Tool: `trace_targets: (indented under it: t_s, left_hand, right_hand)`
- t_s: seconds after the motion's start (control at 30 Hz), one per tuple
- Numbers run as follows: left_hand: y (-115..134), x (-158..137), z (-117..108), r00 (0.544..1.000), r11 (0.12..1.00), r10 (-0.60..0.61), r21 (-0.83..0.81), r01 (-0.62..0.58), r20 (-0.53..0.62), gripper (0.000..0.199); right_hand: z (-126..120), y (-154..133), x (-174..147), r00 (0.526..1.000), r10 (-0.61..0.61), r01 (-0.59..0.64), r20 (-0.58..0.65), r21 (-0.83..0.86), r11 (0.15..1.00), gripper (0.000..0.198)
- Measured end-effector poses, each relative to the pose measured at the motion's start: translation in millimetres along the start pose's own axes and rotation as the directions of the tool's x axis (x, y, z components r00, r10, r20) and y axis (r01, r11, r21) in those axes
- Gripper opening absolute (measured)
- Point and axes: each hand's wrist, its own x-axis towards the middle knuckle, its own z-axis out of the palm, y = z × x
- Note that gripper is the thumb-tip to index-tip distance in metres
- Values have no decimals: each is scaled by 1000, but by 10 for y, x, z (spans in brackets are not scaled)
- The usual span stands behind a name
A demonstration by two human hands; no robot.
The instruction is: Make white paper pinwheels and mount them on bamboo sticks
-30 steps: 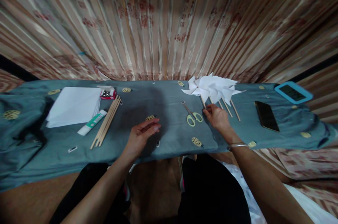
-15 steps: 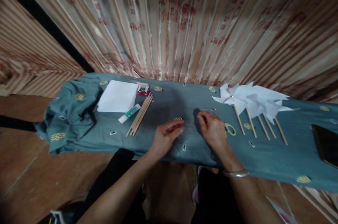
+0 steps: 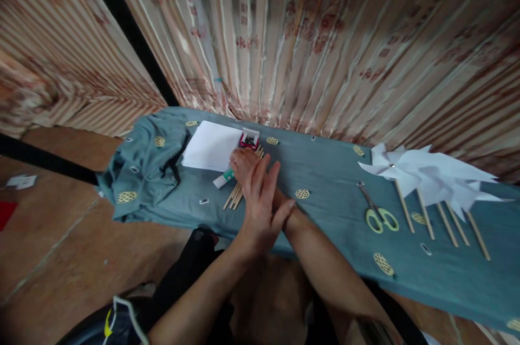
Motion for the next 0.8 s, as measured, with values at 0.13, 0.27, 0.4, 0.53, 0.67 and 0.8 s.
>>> trace_targets:
  t_s: [0.13,0.27,0.4,0.53,0.67,0.8]
  left_hand:
    - [-34,0,-79,1000,1000,-2,9,2,-14,60]
    - [-61,-2,-135,999,999,-38,-6,37,-16,60]
    - [-61,-2,-180,998,997,-68,-38,68,-12,61]
    - [-39,5,-223,995,992,-96,-87,94,-9,59]
    - [-18,17,-248,991,985,-133,-113,133,6,56]
    - [-14,24,-236,990,984,-139,-115,138,-1,54]
  right_hand:
    - [260,-127,331,995,-70,74,76,-60,995,38]
    - [365,-153,462,984,-106,121,147,-96,988,48]
    - [378,-119,509,973,-117,139,197,-101,985,44]
    - [369,-54,527,969,-113,131,221,-69,989,47]
    - [356,4,554,970,-98,101,221,-3,995,48]
    - [323,5,582,979,-61,44,195,92,995,37]
